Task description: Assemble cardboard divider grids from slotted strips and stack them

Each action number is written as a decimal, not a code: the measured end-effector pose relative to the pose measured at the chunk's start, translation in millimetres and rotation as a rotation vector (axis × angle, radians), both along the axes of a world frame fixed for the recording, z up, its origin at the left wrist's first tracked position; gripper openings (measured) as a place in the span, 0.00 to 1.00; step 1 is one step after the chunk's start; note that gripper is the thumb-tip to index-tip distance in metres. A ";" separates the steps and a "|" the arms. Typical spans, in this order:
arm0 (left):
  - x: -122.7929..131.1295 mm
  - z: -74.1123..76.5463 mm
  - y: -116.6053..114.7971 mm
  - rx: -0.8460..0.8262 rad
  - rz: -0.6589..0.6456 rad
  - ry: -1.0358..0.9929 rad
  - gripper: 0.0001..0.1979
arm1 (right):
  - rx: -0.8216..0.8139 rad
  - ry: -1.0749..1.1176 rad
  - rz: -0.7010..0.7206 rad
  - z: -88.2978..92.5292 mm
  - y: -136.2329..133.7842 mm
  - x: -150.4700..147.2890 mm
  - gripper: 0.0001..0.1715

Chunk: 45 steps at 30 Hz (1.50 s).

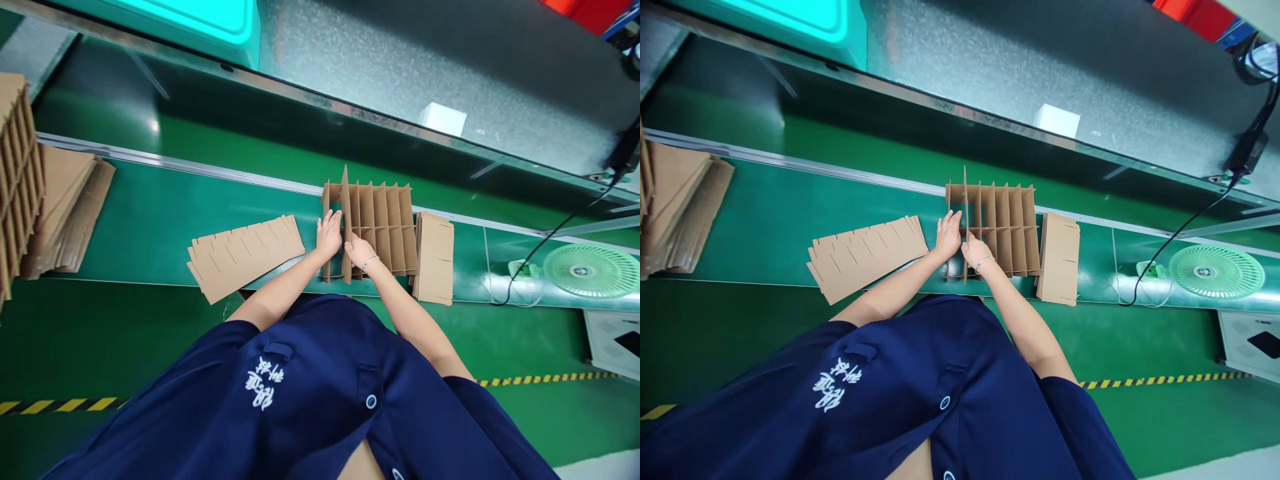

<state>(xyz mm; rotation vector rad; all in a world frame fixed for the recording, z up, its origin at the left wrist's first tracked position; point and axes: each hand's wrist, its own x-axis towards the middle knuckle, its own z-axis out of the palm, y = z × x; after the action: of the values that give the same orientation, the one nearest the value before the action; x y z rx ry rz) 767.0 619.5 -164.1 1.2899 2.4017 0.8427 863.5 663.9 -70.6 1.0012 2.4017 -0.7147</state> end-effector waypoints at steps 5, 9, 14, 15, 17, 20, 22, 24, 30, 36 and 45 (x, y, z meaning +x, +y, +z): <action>0.1 -1.4 0.1 -0.007 0.003 -0.001 0.31 | 0.052 -0.010 0.025 -3.2 -1.1 -2.1 0.28; 0.1 -0.5 -0.7 -0.012 0.010 0.008 0.31 | 0.023 0.010 0.027 -3.0 -2.0 -2.0 0.28; 0.4 -0.5 -3.4 -0.003 0.011 0.006 0.30 | -0.055 0.095 0.026 -3.1 -0.4 3.8 0.26; 0.7 -1.5 -3.3 0.004 0.006 0.006 0.30 | -0.074 0.106 0.012 -3.8 0.6 4.5 0.25; 1.2 -3.5 -1.6 0.018 -0.001 0.003 0.31 | -0.101 0.115 -0.021 -5.6 3.1 4.6 0.25; 1.8 -0.1 1.7 0.024 0.006 -0.006 0.30 | -0.108 0.120 -0.014 -5.5 5.8 2.7 0.26; 3.4 9.2 0.4 0.004 0.034 -0.018 0.28 | -0.096 0.151 0.028 -2.7 4.2 4.1 0.26; 6.8 17.6 -2.9 -0.020 0.068 -0.043 0.27 | -0.073 0.230 0.058 -4.0 2.7 10.2 0.26; -1.0 2.6 4.8 0.072 -0.004 -0.048 0.30 | -0.275 0.217 -0.116 -52.7 32.3 14.8 0.31; 2.0 2.3 -3.5 0.107 -0.019 -0.025 0.34 | -0.322 0.055 -0.134 -60.7 43.9 12.4 0.30; -7.7 -23.9 12.9 0.069 -0.023 0.104 0.15 | 0.063 0.052 0.024 -53.7 54.0 -28.0 0.24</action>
<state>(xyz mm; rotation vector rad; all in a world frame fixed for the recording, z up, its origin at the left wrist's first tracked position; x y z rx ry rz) 759.2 632.4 -188.0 1.4177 2.4513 0.8803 835.6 717.9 -124.3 0.9887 2.4907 -0.6689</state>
